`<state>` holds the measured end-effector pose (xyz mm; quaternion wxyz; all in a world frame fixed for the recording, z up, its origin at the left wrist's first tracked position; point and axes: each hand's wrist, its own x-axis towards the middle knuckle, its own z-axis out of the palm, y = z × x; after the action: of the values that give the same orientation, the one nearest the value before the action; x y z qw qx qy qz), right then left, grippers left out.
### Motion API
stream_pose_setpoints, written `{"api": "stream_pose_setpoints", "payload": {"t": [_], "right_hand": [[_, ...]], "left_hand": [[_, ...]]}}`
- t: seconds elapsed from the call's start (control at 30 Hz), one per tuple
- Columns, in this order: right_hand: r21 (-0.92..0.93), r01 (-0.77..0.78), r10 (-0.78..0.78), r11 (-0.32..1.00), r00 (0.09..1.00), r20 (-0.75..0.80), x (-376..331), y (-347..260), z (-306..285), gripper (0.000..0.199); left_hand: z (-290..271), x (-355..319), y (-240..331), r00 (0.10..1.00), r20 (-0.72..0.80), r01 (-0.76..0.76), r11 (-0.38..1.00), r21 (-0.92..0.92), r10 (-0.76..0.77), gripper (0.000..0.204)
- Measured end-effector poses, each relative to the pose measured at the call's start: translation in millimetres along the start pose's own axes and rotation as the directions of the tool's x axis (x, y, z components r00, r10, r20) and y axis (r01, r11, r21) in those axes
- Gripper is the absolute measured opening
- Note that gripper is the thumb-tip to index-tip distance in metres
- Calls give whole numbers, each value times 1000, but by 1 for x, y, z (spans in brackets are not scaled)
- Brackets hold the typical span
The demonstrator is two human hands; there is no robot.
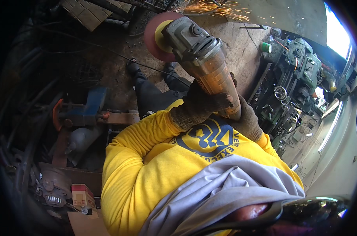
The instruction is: The person welds components of a wire frame structure together and then uses an angle grinder to smooth the welded joints.
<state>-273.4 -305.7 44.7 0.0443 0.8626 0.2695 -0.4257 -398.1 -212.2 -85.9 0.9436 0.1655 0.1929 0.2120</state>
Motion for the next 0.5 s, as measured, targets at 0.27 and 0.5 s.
{"api": "stream_pose_setpoints", "payload": {"t": [0.27,0.5], "right_hand": [[22,42,-42,999,999,2,1,9,2,91],[23,28,-28,999,1000,3,1,8,2,93]], "left_hand": [[1,-1,0,1000,-15,5,1000,21,-5,66],[2,-1,5,999,-5,47,998,-46,-47,68]]}}
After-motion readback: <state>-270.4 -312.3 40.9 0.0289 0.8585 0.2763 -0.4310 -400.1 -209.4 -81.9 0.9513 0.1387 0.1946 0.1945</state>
